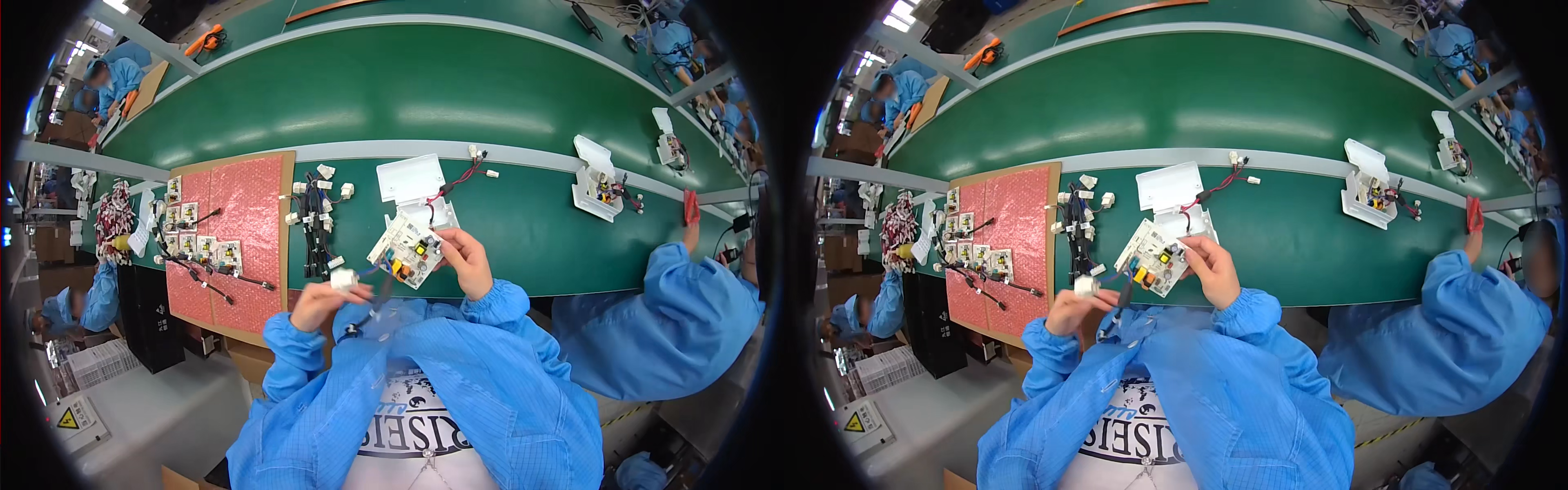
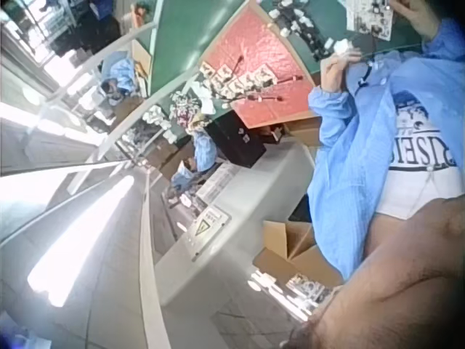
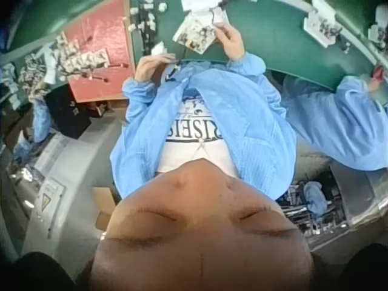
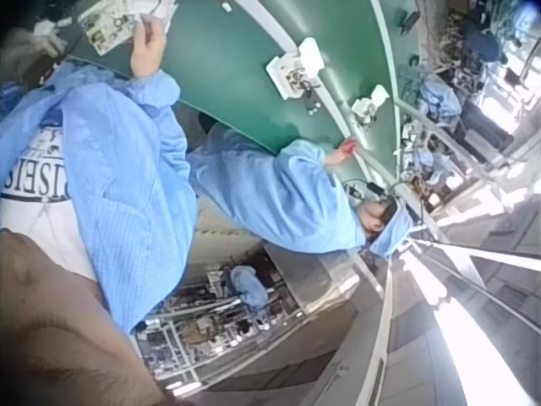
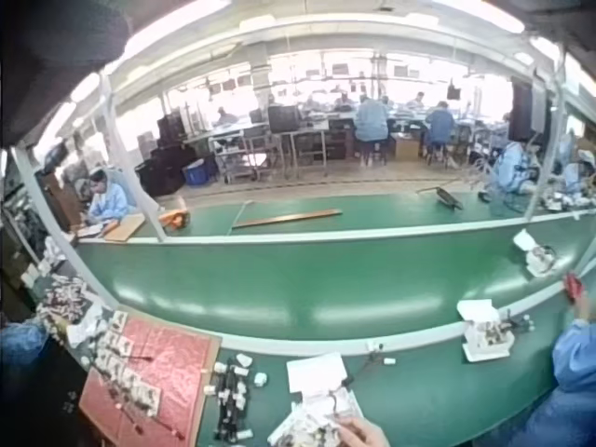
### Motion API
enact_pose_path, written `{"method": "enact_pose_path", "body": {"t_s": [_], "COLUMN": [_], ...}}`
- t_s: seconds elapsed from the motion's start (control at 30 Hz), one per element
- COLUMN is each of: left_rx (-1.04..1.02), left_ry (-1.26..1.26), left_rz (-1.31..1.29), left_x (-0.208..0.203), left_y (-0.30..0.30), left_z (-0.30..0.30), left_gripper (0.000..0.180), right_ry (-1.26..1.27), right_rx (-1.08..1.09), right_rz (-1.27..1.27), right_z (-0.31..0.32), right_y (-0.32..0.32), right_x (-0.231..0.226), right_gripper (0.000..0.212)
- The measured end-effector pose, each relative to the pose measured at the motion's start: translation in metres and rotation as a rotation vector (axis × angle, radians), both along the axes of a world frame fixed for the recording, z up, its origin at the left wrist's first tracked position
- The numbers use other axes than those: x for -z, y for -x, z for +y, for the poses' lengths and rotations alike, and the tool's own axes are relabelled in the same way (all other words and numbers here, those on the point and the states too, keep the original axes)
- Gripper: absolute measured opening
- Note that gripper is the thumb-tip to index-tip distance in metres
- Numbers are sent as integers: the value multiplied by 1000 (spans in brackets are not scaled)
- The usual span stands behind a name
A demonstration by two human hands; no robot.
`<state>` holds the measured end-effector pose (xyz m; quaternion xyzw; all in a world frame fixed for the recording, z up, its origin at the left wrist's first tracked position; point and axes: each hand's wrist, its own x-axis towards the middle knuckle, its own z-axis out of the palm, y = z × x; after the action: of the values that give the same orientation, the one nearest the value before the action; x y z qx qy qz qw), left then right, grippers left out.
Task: Manually assemble electronic components onto circuit boards and secure them into plastic housings.
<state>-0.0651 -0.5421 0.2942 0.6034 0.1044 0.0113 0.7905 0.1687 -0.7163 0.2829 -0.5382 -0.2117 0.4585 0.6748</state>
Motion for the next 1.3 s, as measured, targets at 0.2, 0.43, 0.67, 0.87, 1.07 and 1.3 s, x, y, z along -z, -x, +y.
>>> {"method": "enact_pose_path", "body": {"t_s": [0.2, 0.43, 0.67, 0.87, 1.07, 1.3], "left_rx": [-247, -276, -428, -370, -358, -292], "left_ry": [935, 1020, 1087, 1005, 918, 743], "left_rz": [-61, -152, -218, -143, 37, 293], "left_x": [5, 22, 61, 66, 73, 79], "left_y": [-43, -61, -100, -102, -99, -95], "left_z": [-36, -40, -23, -20, -26, -24], "left_gripper": [92, 63, 56, 51, 53, 45], "right_ry": [14, 47, 113, 384, 400, 244], "right_rx": [-346, -160, -242, -355, -185, -252], "right_rz": [-159, -785, -1505, -1256, -801, -456], "right_z": [12, 37, 56, 32, 21, 13], "right_y": [12, -61, -93, -55, -35, -37], "right_x": [-32, 4, 60, 36, 63, 78], "right_gripper": [21, 24, 15, 10, 21, 22]}}
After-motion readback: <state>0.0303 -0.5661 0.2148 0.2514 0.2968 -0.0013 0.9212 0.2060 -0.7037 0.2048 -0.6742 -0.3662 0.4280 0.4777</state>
